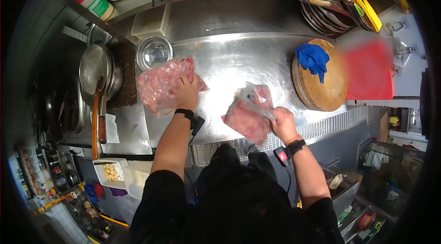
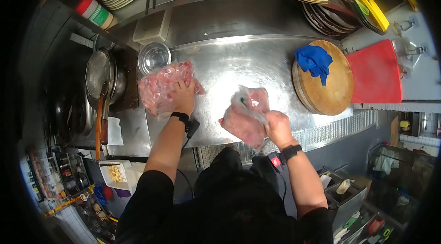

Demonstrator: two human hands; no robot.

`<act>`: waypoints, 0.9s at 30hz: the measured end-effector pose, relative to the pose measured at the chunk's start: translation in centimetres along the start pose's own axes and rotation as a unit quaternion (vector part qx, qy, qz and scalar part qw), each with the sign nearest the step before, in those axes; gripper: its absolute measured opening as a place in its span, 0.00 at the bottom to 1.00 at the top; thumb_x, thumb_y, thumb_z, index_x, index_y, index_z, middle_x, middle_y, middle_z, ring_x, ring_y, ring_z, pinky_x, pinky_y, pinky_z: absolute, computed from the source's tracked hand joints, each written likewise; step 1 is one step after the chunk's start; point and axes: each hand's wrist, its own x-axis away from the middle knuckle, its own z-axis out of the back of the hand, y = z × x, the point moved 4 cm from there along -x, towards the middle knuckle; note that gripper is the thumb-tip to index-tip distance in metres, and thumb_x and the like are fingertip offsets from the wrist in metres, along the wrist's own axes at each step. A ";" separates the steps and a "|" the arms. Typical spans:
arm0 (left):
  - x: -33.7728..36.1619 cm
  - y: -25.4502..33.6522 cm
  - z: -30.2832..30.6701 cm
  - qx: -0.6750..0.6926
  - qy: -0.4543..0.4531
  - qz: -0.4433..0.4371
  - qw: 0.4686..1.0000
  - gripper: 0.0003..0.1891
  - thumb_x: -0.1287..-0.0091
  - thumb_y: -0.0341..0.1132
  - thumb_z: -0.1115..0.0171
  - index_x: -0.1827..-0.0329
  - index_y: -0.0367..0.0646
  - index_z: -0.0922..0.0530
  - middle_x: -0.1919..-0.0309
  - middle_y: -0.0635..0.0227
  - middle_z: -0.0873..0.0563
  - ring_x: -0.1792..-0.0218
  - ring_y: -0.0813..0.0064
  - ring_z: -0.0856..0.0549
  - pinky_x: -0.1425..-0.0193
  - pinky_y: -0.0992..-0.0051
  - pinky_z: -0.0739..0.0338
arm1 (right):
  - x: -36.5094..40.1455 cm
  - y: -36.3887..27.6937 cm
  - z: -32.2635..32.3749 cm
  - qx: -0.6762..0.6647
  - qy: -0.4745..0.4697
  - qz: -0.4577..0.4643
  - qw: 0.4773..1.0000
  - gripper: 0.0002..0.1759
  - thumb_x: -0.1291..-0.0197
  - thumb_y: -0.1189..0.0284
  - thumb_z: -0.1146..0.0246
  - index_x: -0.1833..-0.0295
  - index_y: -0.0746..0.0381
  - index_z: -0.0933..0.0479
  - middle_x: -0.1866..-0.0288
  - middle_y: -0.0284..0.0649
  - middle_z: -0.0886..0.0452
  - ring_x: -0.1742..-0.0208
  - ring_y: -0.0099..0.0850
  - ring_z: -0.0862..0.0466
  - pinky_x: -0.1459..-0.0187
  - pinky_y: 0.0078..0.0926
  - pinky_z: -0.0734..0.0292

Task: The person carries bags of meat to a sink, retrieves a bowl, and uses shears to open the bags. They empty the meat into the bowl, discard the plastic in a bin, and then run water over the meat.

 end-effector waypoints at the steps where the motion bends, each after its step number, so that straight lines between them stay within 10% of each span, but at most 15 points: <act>1: -0.3 -0.3 -0.1 -0.002 0.002 -0.004 1.000 0.20 0.28 0.33 0.44 0.34 0.62 0.24 0.29 0.49 0.28 0.39 0.50 0.23 0.44 0.48 0.21 | 0.9 -0.2 0.8 -0.010 0.001 -0.019 1.000 0.03 0.45 0.79 0.31 0.66 0.63 0.20 0.71 0.49 0.20 0.66 0.54 0.18 0.63 0.49 0.21; 7: -0.2 -1.8 2.4 0.062 -0.035 -0.083 0.994 0.16 0.28 0.34 0.45 0.39 0.60 0.20 0.39 0.52 0.25 0.41 0.50 0.21 0.47 0.54 0.18 | 7.7 -0.9 6.9 -0.037 0.092 -0.184 0.978 0.02 0.37 0.79 0.33 0.60 0.66 0.18 0.70 0.51 0.21 0.69 0.51 0.20 0.65 0.40 0.25; 13: 1.9 -4.2 9.0 0.162 0.000 -0.097 0.982 0.15 0.33 0.28 0.39 0.45 0.52 0.16 0.42 0.47 0.23 0.40 0.45 0.21 0.38 0.53 0.22 | 18.8 3.2 13.0 -0.109 0.239 -0.363 0.894 0.11 0.26 0.71 0.35 0.48 0.69 0.16 0.62 0.38 0.13 0.59 0.21 0.21 0.53 0.28 0.23; 18: 3.4 -6.3 15.0 0.233 0.060 -0.030 0.970 0.20 0.44 0.23 0.31 0.48 0.47 0.17 0.44 0.48 0.20 0.42 0.42 0.19 0.36 0.54 0.23 | 25.9 5.6 18.5 -0.117 0.357 -0.390 0.841 0.16 0.23 0.69 0.38 0.42 0.72 0.18 0.56 0.33 0.14 0.57 0.21 0.21 0.51 0.24 0.23; 27: 8.8 -2.3 20.0 0.236 0.171 -0.077 0.954 0.15 0.32 0.28 0.38 0.43 0.35 0.20 0.45 0.43 0.18 0.44 0.39 0.20 0.36 0.54 0.25 | 42.6 13.6 29.4 -0.006 0.491 -0.407 0.770 0.14 0.27 0.68 0.34 0.48 0.69 0.16 0.61 0.47 0.12 0.61 0.28 0.16 0.56 0.31 0.22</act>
